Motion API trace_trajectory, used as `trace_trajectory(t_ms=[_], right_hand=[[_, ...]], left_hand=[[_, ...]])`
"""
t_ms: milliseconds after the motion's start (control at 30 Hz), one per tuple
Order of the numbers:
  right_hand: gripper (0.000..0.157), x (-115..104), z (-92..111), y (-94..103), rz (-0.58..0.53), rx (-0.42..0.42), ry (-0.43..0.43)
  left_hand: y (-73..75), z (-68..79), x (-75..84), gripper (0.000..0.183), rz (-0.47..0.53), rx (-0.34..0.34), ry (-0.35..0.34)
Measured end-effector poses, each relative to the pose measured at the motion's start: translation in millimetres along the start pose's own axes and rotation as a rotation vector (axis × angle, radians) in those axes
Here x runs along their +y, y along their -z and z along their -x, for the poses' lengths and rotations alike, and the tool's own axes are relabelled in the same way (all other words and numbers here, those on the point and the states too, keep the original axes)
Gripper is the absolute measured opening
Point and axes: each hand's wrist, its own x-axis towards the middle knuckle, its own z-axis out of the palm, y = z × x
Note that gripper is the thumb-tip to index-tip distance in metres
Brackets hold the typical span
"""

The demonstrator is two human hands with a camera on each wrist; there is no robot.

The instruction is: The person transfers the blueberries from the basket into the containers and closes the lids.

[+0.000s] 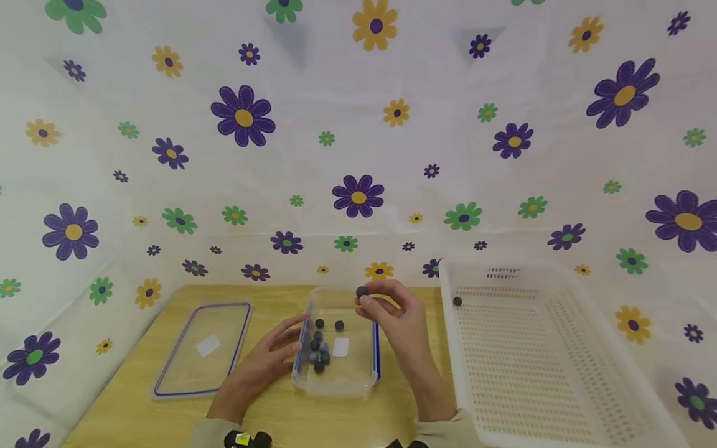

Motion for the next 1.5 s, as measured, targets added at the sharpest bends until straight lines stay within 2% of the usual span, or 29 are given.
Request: trace_trajectory(t_ms=[300,533,733,933,1233,1500], right_hand=[[0.03,32.0,1.9,-3.2,-0.076,0.001,-0.094],[0.027,52.6,5.4,-5.6,-0.06,-0.022,-0.18],[0.029,67.3,10.9,-0.4,-0.049,-0.02,-0.268],[0.029,74.2,11.7,-2.8,-0.013,-0.037,-0.272],[0.024,75.3,3.5,-6.2,0.072,-0.075,-0.222],[0.021,69.2,-0.1,-6.9,0.075,0.014,-0.254]], left_hand=[[-1.1,8.0,-2.7,0.065,0.032,0.003,0.025],[2.9,12.3,-11.2,0.064,0.044,0.02,0.033],[-1.0,13.2,-19.4,0.064,0.071,0.0,0.037],[2.2,13.6,-18.5,0.064,0.053,0.007,0.037],[6.3,7.4,-9.8,0.064,0.029,0.005,0.028],[5.6,0.6,-3.4,0.064,0.014,-0.02,0.01]])
